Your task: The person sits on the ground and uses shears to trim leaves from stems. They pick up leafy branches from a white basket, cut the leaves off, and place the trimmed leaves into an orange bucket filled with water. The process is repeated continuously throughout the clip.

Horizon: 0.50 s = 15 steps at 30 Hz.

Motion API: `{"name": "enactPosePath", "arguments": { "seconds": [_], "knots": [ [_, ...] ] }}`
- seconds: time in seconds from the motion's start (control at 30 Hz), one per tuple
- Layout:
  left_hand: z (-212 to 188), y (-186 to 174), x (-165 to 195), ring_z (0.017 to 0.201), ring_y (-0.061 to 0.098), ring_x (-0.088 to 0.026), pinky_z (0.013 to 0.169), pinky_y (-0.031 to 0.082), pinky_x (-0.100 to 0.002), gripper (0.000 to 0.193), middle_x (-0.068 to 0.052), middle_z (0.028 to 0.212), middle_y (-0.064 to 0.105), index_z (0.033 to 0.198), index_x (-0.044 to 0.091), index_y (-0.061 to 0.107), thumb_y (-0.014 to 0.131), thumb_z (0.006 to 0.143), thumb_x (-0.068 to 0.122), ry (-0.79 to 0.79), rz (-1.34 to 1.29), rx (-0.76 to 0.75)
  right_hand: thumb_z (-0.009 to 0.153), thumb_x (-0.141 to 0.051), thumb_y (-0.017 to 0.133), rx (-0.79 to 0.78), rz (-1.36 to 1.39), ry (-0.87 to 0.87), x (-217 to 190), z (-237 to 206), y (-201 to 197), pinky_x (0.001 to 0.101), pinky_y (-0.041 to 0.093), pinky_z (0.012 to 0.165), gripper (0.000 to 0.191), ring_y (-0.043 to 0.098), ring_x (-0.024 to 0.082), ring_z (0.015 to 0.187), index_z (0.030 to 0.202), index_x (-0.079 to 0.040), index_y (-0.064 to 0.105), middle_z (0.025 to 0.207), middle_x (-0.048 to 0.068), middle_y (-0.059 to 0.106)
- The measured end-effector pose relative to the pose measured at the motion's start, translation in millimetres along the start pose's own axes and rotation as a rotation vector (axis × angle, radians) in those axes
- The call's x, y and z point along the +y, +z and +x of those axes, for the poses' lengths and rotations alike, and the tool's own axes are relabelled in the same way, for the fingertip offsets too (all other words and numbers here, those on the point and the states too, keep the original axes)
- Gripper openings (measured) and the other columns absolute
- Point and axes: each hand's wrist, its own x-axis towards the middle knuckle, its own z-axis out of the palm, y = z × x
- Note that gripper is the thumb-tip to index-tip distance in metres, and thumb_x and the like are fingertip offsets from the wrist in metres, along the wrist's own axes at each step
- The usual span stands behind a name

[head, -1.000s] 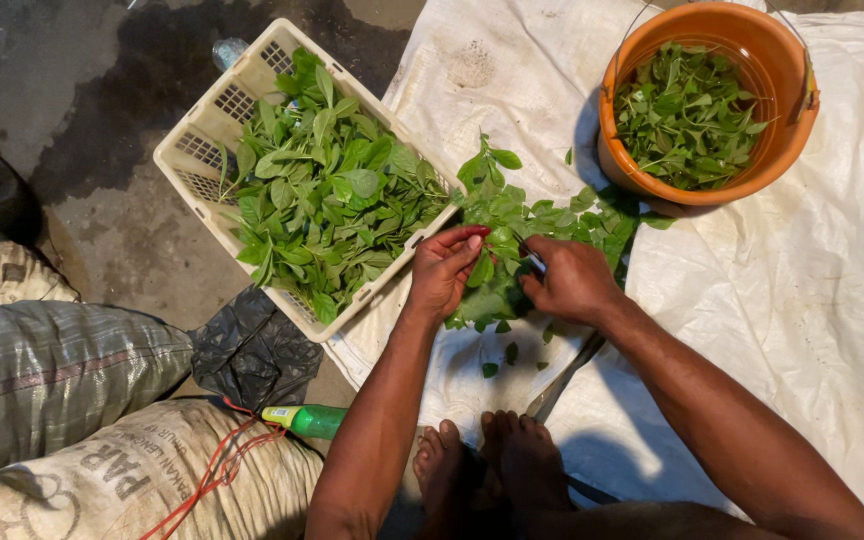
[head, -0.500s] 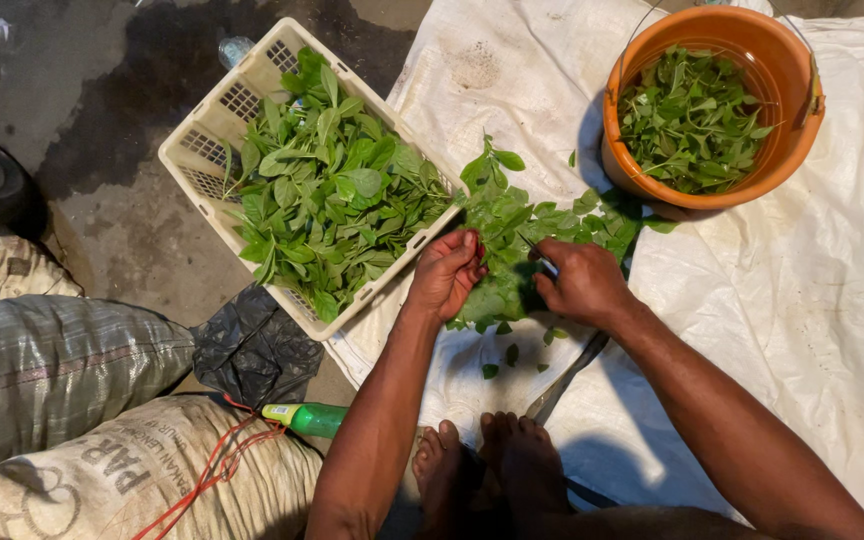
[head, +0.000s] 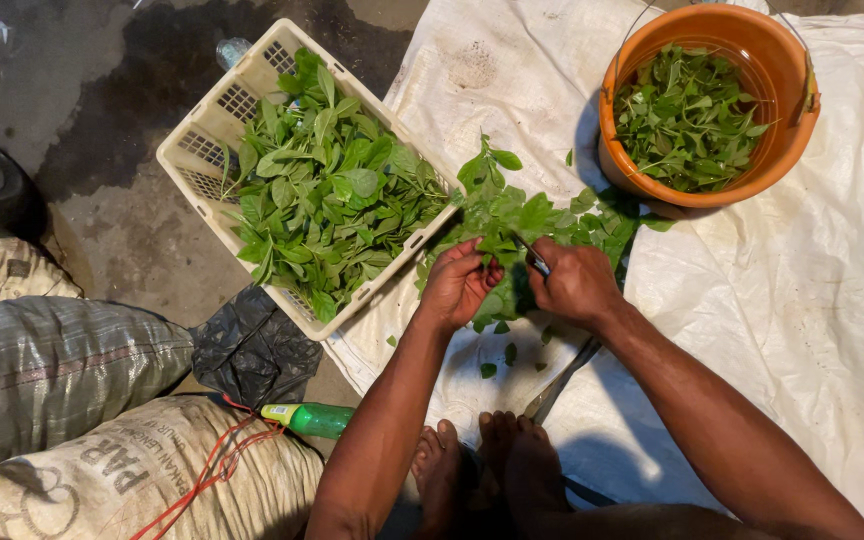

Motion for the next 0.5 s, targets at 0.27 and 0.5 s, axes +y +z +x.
{"name": "enactPosePath", "arguments": {
  "seconds": [0.27, 0.5],
  "knots": [
    [0, -6, 0, 0.072, 0.067, -0.019, 0.067, 0.052, -0.029, 0.009, -0.010, 0.084, 0.070, 0.105, 0.002, 0.066, 0.061, 0.100, 0.008, -0.048, 0.089, -0.024, 0.080, -0.021, 0.072, 0.046, -0.131, -0.119, -3, 2, -9, 0.0533, 0.053, 0.074, 0.021, 0.069, 0.039, 0.079, 0.097, -0.009, 0.068, 0.086, 0.017, 0.071],
    [0, -10, 0, 0.070, 0.066, -0.017, 0.065, 0.052, -0.029, 0.010, -0.008, 0.082, 0.069, 0.103, 0.005, 0.066, 0.063, 0.100, 0.015, -0.117, 0.138, 0.081, 0.088, -0.022, 0.069, -0.161, -0.198, 0.044, 1, 6, 5, 0.0485, 0.054, 0.075, 0.021, 0.070, 0.037, 0.081, 0.106, -0.011, 0.068, 0.084, 0.017, 0.073]
  ]
}}
